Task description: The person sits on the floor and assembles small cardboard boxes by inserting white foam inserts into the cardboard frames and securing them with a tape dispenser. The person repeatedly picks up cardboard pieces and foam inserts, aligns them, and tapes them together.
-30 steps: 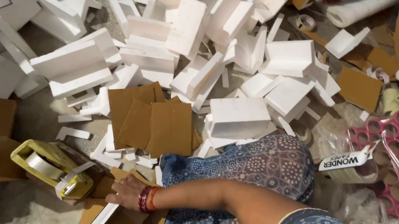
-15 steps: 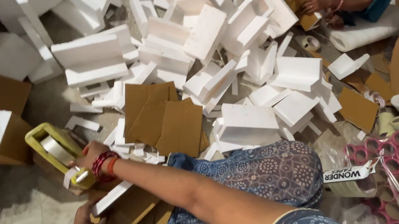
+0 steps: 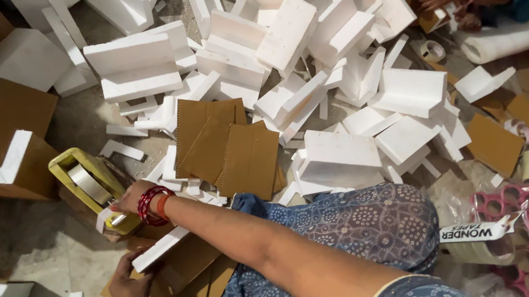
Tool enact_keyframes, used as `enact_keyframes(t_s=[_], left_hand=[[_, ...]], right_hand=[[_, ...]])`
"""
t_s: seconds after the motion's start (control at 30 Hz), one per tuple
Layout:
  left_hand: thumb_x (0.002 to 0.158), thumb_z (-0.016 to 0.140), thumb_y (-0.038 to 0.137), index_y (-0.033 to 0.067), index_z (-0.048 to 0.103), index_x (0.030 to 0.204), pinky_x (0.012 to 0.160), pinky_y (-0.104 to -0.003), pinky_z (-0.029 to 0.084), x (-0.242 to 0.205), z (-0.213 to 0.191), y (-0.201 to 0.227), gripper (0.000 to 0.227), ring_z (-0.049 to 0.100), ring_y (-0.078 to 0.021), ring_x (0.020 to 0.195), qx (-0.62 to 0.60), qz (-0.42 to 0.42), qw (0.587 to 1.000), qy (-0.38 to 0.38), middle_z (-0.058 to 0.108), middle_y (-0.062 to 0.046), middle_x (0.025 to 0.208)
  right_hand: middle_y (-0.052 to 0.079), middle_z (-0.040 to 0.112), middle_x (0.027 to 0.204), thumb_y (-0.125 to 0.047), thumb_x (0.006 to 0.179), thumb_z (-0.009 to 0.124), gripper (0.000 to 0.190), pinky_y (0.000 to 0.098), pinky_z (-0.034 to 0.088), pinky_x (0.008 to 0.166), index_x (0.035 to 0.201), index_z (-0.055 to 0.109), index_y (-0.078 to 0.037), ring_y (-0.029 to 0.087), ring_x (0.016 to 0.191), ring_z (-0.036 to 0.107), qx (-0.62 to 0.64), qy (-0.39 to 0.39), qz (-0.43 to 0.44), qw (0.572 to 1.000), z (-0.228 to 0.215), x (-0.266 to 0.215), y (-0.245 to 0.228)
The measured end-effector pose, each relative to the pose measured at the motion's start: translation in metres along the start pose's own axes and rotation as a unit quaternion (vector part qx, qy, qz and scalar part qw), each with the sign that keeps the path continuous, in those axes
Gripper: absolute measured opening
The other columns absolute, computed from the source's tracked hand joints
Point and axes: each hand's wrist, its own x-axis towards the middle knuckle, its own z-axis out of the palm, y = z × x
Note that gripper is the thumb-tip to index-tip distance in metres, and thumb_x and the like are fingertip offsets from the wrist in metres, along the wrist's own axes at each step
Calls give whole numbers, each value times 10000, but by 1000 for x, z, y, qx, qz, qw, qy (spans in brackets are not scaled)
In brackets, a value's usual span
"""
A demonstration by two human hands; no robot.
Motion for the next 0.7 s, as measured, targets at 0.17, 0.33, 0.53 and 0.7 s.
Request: enact_keyframes(t_s=[0.17,0.33,0.53,0.7], left_hand=[[753,848,159,124,707,1260,1054,-384,493,4,12,-24,527,650,-267,1242,-12,26,999,19,711,-125,1302],[808,730,31,127,713,1189,946,-353,581,6,12,-9,393,752,-239,1078,-29,-37,999,1,758,-104,1142],[655,730,-48,119,721,1123,960,-325,566,-1,-3,19,496,739,-233,1080,-61,57,996,18,769,-82,1113],[659,725,-49,104,704,1146,983,-347,529,-3,-14,29,510,704,-261,1114,-49,90,994,-25,749,-91,1126]], right_hand=[[135,775,862,-224,885,750,162,333,569,691,918,805,-75,193,742,750,108,121,-176,971,-2,-68,-6],[86,754,869,-192,954,722,237,278,590,715,987,739,42,144,772,720,382,-115,-74,914,14,-201,51],[92,765,923,-141,947,716,194,278,610,703,1016,688,37,140,781,738,410,-76,14,909,61,-198,129],[122,764,845,-68,909,780,173,274,535,592,982,748,85,146,663,685,315,-28,28,948,66,-181,120]])
